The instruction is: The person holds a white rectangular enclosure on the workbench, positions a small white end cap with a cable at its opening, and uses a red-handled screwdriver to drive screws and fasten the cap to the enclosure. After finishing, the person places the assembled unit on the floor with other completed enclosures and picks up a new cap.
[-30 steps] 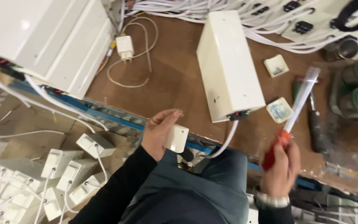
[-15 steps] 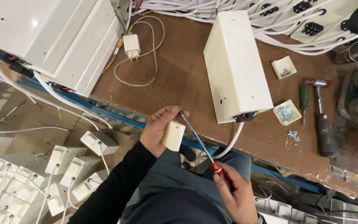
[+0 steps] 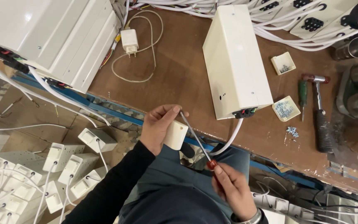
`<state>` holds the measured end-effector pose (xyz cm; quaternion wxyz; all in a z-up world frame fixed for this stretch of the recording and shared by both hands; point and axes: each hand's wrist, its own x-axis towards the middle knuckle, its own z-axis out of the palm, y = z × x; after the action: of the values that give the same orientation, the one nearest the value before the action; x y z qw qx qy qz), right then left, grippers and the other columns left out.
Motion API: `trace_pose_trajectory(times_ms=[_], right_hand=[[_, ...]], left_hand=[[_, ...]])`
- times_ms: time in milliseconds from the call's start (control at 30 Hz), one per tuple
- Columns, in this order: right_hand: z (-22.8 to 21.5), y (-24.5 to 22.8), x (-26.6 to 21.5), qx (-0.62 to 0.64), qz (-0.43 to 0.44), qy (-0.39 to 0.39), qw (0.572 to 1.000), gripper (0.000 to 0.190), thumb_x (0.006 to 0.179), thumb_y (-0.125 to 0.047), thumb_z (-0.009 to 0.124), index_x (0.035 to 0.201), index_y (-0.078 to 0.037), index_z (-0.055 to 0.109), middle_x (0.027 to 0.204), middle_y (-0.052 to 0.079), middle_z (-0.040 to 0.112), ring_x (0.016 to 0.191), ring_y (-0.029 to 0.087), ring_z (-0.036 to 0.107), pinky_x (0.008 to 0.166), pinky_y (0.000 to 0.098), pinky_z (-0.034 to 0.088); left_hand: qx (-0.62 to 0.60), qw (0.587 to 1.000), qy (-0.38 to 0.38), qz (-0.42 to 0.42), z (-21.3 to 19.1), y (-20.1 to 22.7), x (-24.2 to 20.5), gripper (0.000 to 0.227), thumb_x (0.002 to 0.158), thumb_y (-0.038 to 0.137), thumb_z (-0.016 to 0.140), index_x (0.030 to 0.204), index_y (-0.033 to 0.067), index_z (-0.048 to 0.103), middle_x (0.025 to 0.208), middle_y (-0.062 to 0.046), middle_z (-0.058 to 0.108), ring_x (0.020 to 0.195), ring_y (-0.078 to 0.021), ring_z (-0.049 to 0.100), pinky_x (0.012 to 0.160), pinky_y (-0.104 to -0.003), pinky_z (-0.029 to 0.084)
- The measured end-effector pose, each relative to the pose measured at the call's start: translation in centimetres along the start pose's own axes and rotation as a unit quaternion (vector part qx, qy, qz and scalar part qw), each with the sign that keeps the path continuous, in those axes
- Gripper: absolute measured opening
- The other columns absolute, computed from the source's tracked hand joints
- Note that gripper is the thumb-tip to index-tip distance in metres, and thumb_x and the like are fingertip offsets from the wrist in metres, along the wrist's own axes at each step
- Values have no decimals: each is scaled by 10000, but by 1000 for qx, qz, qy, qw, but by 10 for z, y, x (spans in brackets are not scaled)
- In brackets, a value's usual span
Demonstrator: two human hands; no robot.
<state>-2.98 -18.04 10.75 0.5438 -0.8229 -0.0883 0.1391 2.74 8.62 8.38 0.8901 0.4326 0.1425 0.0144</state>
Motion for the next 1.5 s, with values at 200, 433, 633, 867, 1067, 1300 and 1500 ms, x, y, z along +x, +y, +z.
trace_pose_trajectory(times_ms=[200, 433, 633, 867, 1067, 1300, 1500], right_hand=[[11, -8, 12, 252, 161, -79, 951, 425, 1043, -319, 455, 1107, 32, 686, 559, 1, 500, 409, 67, 365, 395, 230, 277], [24, -11, 22, 204, 141, -42, 968, 336, 1017, -281, 549, 1135, 4, 684, 591, -26, 503, 459, 43, 402, 417, 218, 286], [32, -5, 32, 199, 122, -42, 971, 269, 989, -232, 637, 1116, 1, 679, 589, -43, 497, 474, 37, 411, 426, 220, 306], [33, -2, 41, 216, 116, -29, 969, 250, 999, -228, 653, 1069, 12, 658, 598, -48, 497, 479, 35, 406, 433, 222, 307], [34, 2, 44, 209, 118, -10, 971, 281, 968, -226, 673, 1151, -12, 677, 602, -47, 519, 481, 35, 424, 434, 218, 325], [37, 8, 45, 206, 104, -11, 973, 297, 964, -238, 693, 1149, -6, 684, 645, -57, 537, 512, 24, 431, 446, 213, 333], [41, 8, 46, 132, 64, 25, 989, 307, 952, -223, 709, 1183, -21, 698, 683, -63, 553, 570, 16, 437, 485, 211, 357]], left_hand=[[25, 996, 74, -36, 15, -7, -8, 287, 993, 299, 621, 1067, 43, 727, 834, -63, 756, 676, -125, 707, 579, -270, 564], [53, 995, 87, 14, 10, -34, -16, 343, 1034, 344, 641, 1048, 8, 709, 766, 14, 628, 653, -51, 601, 564, -223, 481], [126, 980, 121, 96, 23, -35, -24, 227, 985, 229, 696, 1054, 17, 659, 849, 40, 641, 701, -16, 552, 580, -203, 446], [104, 984, 123, 76, 24, -35, -25, 222, 987, 207, 715, 1064, 4, 672, 890, 9, 677, 777, -23, 585, 672, -187, 482], [22, 993, 115, -29, 25, -33, -37, 247, 956, 227, 692, 1071, 8, 693, 920, -28, 723, 790, -73, 662, 693, -232, 535], [-128, 975, 81, -164, 32, -29, -52, 318, 1034, 341, 581, 1077, 41, 675, 952, -68, 719, 842, -161, 700, 709, -309, 565], [-222, 942, 68, -241, 35, -24, -57, 326, 1019, 381, 514, 1146, 100, 621, 1088, -45, 698, 1016, -174, 688, 876, -349, 601]])
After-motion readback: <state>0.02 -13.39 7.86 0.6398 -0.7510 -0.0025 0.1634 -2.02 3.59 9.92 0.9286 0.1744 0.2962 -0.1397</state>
